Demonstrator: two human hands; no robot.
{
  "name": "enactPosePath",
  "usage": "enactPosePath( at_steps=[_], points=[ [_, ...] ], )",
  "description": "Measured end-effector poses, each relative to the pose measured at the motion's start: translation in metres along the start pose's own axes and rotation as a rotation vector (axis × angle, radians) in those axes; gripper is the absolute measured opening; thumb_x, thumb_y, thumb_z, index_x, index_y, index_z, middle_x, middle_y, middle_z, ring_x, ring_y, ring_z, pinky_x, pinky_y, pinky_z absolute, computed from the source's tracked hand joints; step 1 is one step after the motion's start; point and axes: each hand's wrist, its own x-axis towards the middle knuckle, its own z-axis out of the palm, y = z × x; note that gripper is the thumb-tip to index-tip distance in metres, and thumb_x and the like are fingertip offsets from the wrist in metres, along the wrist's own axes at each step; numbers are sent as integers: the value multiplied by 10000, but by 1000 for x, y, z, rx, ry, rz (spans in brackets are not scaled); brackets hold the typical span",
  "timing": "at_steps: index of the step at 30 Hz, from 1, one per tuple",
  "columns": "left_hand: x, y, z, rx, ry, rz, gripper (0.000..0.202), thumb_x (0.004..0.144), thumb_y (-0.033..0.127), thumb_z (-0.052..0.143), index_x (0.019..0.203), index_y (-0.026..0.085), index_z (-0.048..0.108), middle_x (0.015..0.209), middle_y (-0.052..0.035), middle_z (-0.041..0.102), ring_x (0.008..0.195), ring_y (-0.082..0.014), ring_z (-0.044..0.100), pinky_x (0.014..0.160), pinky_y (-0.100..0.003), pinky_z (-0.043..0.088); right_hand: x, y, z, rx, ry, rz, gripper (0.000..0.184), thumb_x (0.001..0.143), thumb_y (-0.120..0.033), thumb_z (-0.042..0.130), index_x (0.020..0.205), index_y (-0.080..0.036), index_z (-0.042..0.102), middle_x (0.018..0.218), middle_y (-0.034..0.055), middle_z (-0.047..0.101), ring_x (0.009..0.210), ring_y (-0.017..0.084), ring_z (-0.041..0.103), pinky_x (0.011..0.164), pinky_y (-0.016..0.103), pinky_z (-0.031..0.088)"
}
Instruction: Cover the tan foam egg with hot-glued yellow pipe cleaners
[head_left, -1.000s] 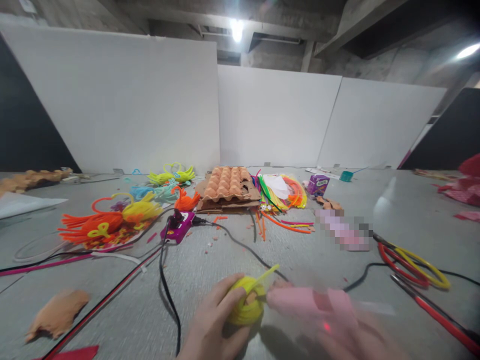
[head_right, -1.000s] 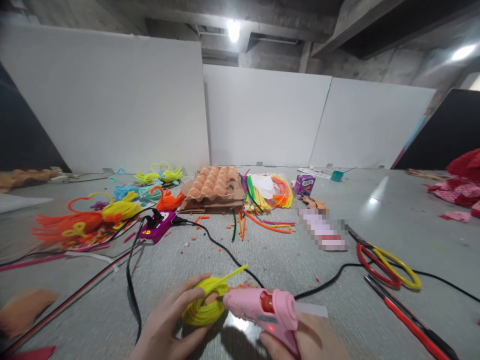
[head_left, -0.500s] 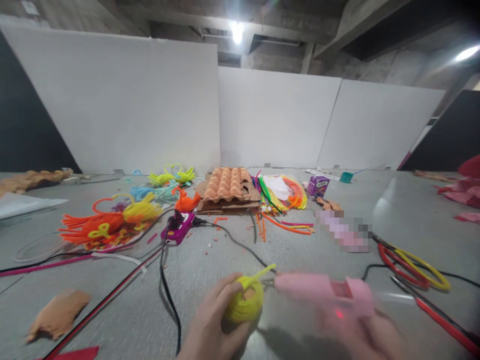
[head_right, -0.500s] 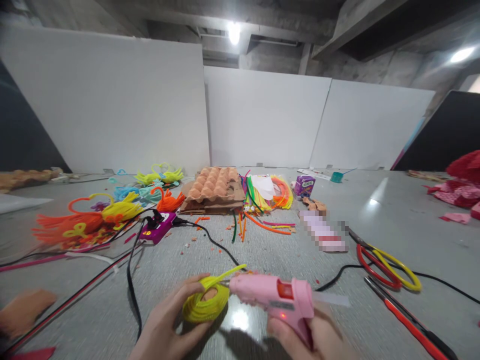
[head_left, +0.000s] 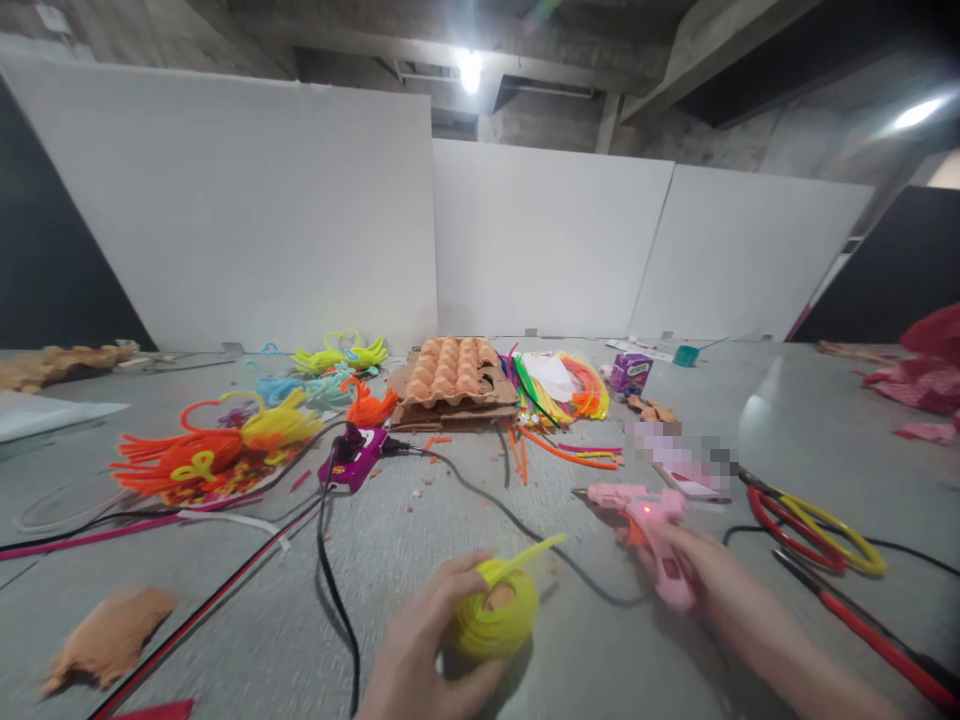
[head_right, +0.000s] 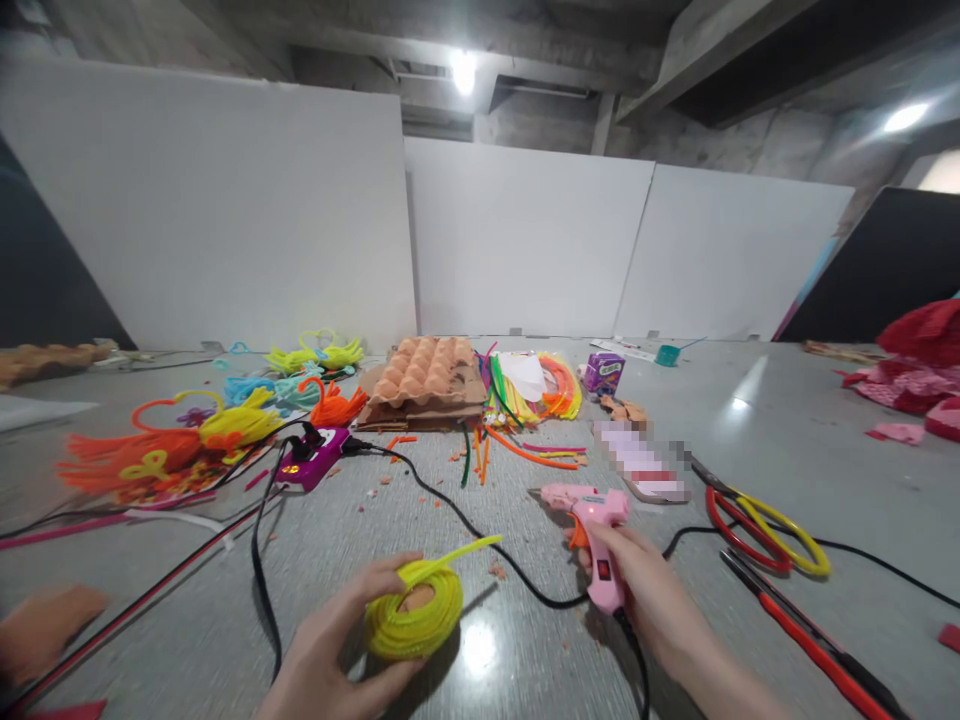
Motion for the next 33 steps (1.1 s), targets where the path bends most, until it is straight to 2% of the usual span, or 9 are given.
enactPosePath(
  at_steps=[6,9,13,15,17,20,23,27,33],
  points=[
    [0,2,1,-19,-24,55,556,608,26,687,1053,306,505,1128,-45,709,955,-206,712,785,-293,573,12,-3,-13,-418,87,-42,330,719,-508,521,646,-212,647,568,105,657,575,301,647,546,406,490],
    [-1,0,2,-33,-44,68,600,588,11,695,1067,313,495,1141,-51,696,950,-214,712,785,-301,572,1,-16,-15,-559,162,-118,406,745,-552,474,768,-199,673,676,146,683,680,374,660,637,497,490],
    [-6,-4,4,-68,-108,108,642,587,9,719,1097,317,480,1179,-69,666,982,-231,700,799,-300,565,-25,-23,-2,-630,91,-602,329,888,-408,454,1113,-224,607,1095,114,675,1018,280,641,826,407,524],
    [-8,-6,4,-90,-154,134,629,618,41,752,1107,321,472,1195,-71,654,1000,-234,693,805,-285,561,-37,-24,8,-664,-29,-873,305,905,-306,488,1197,-246,554,1168,79,649,1082,214,615,867,331,525],
    [-9,-9,3,-97,-197,158,609,663,112,793,1127,331,464,1219,-71,641,1025,-237,680,827,-276,551,-46,-27,17,-663,-147,-1002,306,906,-228,491,1207,-243,547,1129,62,664,1044,172,631,848,270,534],
    [-9,-13,1,-108,-278,193,577,716,271,813,1168,347,461,1255,-75,619,1050,-245,665,862,-275,534,-54,-34,24,-620,-218,-1066,298,914,-109,403,1089,-218,620,904,40,705,822,121,680,713,185,550],
    [-10,-18,0,-135,-329,211,550,764,340,773,1207,362,447,1279,-76,605,1065,-249,656,877,-281,523,-54,-37,29,-533,-145,-1162,317,903,-51,373,969,-202,643,737,18,685,637,101,653,590,161,528],
    [-14,-21,2,-137,-325,215,570,773,324,766,1231,366,429,1298,-83,597,1090,-251,644,894,-295,518,-52,-30,36,-419,19,-1259,304,933,-75,348,922,-203,623,691,15,680,580,104,625,531,180,496],
    [-13,-17,1,-78,-267,243,522,769,298,764,1195,315,462,1271,-113,620,1088,-259,651,885,-303,534,-54,-40,35,-467,-39,-1207,400,1012,-187,270,872,-194,646,657,9,676,565,98,624,526,169,490]
  ],
)
